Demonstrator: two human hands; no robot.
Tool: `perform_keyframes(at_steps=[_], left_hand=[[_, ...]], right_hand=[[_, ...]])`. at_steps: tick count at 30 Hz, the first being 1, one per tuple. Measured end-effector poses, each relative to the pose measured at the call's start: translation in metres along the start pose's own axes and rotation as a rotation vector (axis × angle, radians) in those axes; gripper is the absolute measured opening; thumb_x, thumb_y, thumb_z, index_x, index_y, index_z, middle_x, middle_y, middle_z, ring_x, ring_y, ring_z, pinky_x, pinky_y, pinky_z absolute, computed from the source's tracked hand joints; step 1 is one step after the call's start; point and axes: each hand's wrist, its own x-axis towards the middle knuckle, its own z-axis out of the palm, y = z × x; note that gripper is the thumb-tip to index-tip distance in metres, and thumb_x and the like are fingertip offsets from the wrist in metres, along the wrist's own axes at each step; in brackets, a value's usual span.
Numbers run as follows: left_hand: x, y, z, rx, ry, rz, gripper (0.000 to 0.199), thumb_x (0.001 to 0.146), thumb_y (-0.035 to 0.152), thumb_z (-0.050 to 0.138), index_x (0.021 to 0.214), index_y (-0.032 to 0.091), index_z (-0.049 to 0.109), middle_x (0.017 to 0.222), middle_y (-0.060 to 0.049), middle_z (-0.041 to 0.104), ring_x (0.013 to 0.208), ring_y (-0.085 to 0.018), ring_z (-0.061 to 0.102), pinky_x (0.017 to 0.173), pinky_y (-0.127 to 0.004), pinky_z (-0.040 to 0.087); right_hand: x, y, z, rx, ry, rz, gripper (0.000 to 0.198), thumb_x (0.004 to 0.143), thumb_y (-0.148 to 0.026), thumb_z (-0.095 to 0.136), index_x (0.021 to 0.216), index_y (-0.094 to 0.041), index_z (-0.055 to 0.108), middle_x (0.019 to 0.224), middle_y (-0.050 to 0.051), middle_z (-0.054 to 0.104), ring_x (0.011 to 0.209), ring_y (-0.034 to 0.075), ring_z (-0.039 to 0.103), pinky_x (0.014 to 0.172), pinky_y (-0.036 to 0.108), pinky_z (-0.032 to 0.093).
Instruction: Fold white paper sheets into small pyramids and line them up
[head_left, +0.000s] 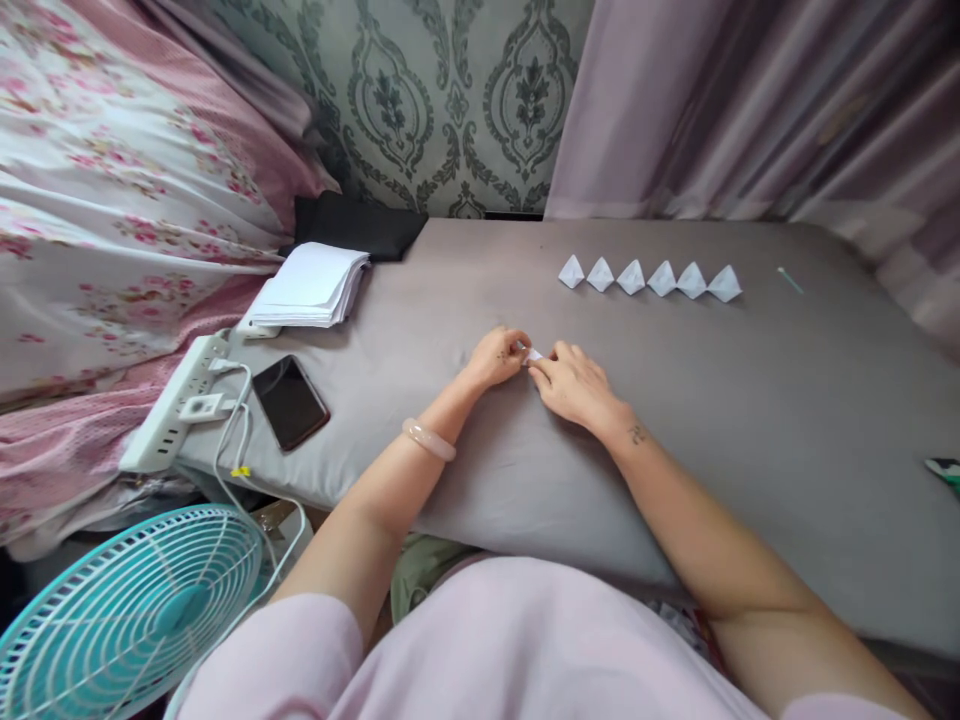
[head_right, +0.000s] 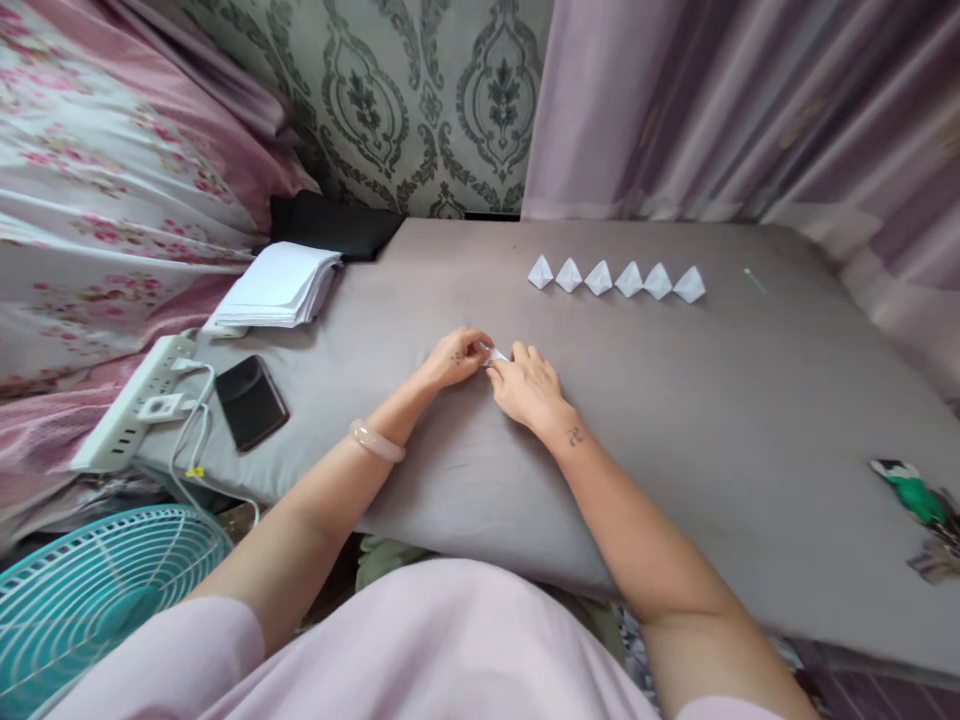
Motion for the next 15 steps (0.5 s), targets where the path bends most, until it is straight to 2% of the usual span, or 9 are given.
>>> perform_keyframes(at_steps=[2,7,12,15], left_hand=[[-0.001,0.001,0.002,-0.030,0.031,-0.051,0.022,0.081,0.021,0.059,0.102,0.015,0.063,0.081,-0.004,0.059,0.077,-0.016,0.055,0.079,-0.032,0.047],[-0.003,-0.004,0.011,-0.113,0.085,-0.043,0.014,0.082,0.020,0.059,0.094,0.014,0.061,0.094,-0.007,0.058,0.085,-0.015,0.056,0.082,-0.031,0.047],[-0.004,-0.006,0.012,-0.283,0.125,-0.059,0.012,0.076,0.016,0.064,0.087,0.014,0.059,0.083,-0.002,0.057,0.075,-0.011,0.053,0.075,-0.026,0.045],[-0.007,-0.002,0.009,-0.430,0.110,-0.086,0.012,0.076,0.019,0.065,0.085,0.015,0.058,0.070,0.003,0.055,0.065,-0.009,0.050,0.066,-0.023,0.042]], right_hand=[[0.006,0.004,-0.002,0.022,-0.012,0.003,0.032,0.095,-0.034,0.041,0.106,-0.025,0.069,0.108,0.012,0.058,0.100,0.026,0.053,0.081,0.039,0.042],[0.013,0.015,0.006,0.154,0.051,0.029,0.026,0.092,-0.032,0.048,0.102,-0.027,0.071,0.107,0.008,0.062,0.099,0.023,0.055,0.084,0.035,0.043],[0.014,0.021,0.023,0.356,0.181,0.059,0.023,0.088,-0.029,0.050,0.097,-0.025,0.071,0.102,0.006,0.064,0.095,0.020,0.058,0.087,0.035,0.044],[0.019,0.023,0.031,0.574,0.288,0.095,0.020,0.084,-0.027,0.052,0.096,-0.020,0.067,0.101,0.008,0.065,0.093,0.019,0.061,0.085,0.035,0.047]])
